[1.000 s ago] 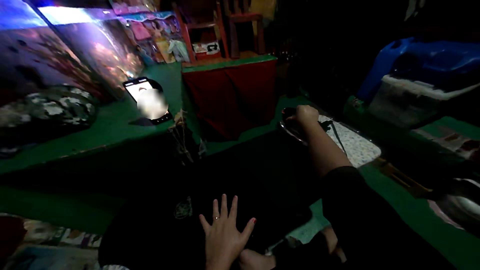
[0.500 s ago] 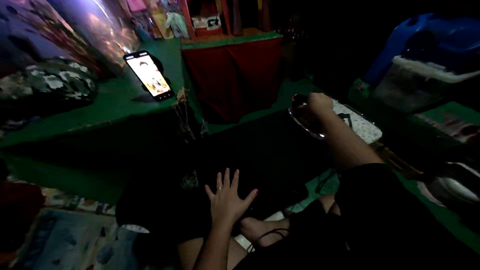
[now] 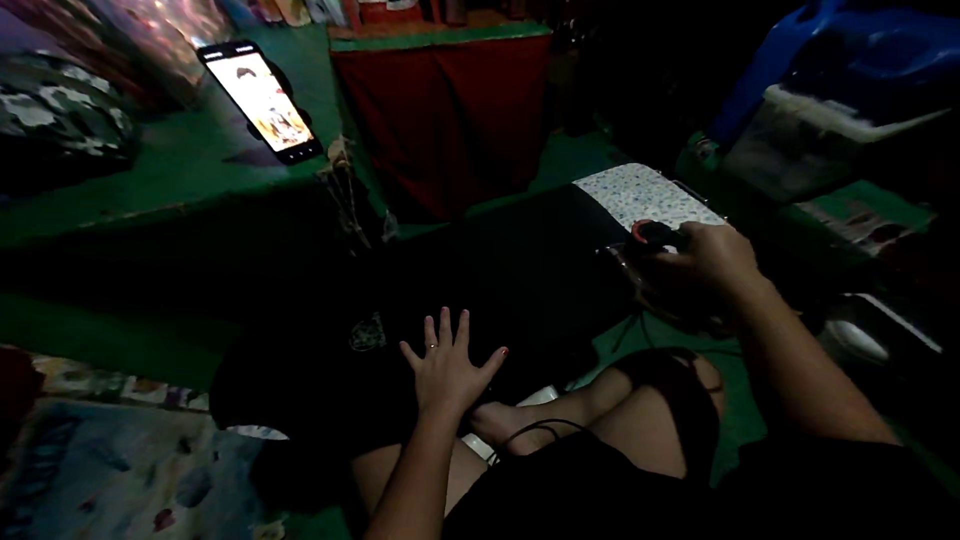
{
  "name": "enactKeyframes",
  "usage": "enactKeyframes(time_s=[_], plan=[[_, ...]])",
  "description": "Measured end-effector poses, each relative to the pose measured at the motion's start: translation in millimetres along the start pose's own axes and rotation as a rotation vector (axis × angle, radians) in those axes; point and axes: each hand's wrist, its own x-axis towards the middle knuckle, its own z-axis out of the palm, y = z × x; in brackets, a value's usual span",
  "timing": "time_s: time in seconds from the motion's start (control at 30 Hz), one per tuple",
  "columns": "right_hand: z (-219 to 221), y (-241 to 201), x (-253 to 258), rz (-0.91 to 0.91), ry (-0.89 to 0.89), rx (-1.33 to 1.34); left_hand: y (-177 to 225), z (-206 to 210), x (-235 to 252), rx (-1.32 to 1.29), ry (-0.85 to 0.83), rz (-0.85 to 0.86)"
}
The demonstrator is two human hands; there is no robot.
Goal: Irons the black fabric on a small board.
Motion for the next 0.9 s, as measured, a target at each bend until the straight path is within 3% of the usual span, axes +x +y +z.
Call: enactKeyframes(time_s=[0.2, 0.67, 0.9], plan=[[-1, -15, 11, -0.051, -0.035, -0.015, 0, 1, 1, 0.007, 0.02, 0.008], [32, -163, 155, -0.085, -0.064, 0.036, 0, -8, 14, -0.044, -0.078, -0.059], [44, -194, 189, -0.08, -0.056, 0.03, -2, -11, 16, -0.081, -0.054, -0.057]])
